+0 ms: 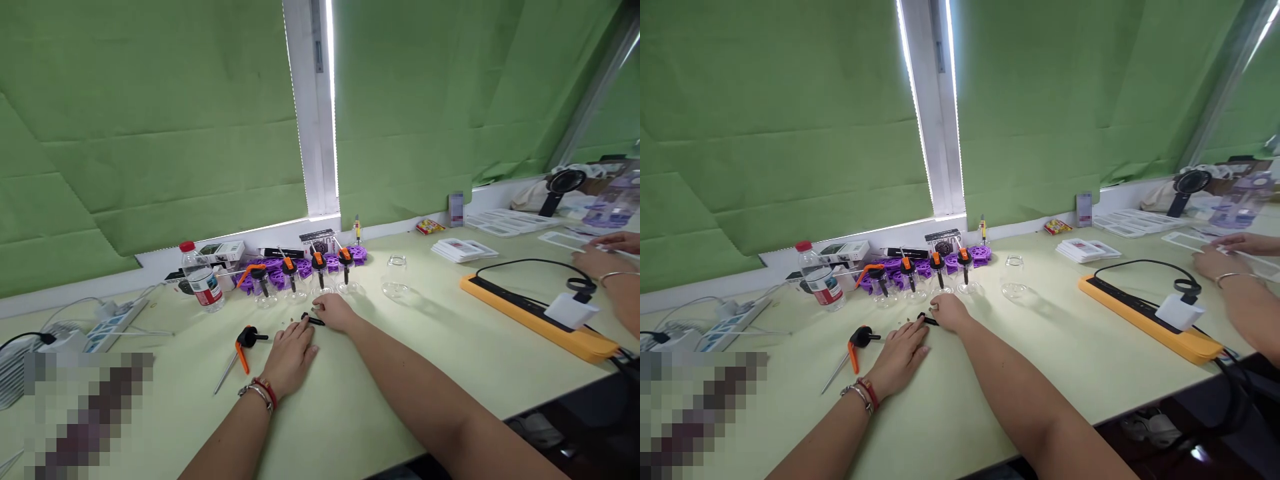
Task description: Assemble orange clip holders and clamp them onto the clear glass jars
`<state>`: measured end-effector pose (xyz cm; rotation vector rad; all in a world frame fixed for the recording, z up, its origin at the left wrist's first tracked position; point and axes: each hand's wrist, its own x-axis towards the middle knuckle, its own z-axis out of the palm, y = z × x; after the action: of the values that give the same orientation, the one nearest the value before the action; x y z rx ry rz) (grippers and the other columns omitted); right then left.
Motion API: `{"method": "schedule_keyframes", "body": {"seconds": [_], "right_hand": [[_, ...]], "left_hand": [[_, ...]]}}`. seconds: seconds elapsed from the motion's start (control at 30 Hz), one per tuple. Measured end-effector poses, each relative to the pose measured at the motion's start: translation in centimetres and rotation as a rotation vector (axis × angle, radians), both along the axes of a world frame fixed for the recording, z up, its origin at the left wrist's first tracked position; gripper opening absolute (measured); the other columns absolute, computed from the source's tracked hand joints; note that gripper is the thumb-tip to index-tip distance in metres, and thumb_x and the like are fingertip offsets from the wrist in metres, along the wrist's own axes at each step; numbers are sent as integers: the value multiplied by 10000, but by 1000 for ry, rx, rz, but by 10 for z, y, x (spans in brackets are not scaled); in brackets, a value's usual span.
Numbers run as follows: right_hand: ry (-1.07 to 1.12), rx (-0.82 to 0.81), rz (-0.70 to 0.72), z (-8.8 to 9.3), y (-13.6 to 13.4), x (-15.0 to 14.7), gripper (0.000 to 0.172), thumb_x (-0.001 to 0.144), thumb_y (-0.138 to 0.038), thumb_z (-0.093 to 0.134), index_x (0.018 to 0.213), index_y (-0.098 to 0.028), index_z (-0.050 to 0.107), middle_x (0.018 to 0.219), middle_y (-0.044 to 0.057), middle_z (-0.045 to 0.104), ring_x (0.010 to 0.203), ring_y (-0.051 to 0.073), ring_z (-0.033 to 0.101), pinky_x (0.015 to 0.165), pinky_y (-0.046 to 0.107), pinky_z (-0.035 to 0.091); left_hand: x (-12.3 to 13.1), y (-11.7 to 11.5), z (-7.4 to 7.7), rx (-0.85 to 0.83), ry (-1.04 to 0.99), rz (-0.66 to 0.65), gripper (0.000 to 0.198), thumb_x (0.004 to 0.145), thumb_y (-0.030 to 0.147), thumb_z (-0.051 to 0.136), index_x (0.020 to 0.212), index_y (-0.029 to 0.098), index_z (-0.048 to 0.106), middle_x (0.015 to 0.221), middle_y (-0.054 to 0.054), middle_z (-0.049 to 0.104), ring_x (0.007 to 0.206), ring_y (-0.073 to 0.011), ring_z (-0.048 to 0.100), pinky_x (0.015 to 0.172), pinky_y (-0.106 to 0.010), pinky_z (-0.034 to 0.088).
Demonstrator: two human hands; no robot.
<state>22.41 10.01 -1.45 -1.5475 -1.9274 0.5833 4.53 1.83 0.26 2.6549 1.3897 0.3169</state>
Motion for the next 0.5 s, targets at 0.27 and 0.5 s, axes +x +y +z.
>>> {"method": "schedule_keyframes", "body": {"seconds": [0.27, 0.5], "right_hand": [[-66, 19, -41, 6, -7, -4, 163, 788, -241, 581, 659, -171, 652, 684, 44, 626, 665, 151, 535, 584, 237, 321], [52, 57, -68, 12, -10, -3, 157, 811, -229, 542, 778, -148, 673, 778, 62, 653, 724, 158, 559, 636, 233, 361]], "left_hand": [[2, -1, -1, 29, -21, -4, 394, 926, 361, 356, 1270, 223, 490, 1498, -105, 329, 1331, -307, 337, 1012, -502, 313], [-29, -6, 29, 388, -202, 301, 299, 901, 333, 408, 1037, 195, 637, 1189, -112, 629, 1130, -277, 524, 966, -457, 345]]}}
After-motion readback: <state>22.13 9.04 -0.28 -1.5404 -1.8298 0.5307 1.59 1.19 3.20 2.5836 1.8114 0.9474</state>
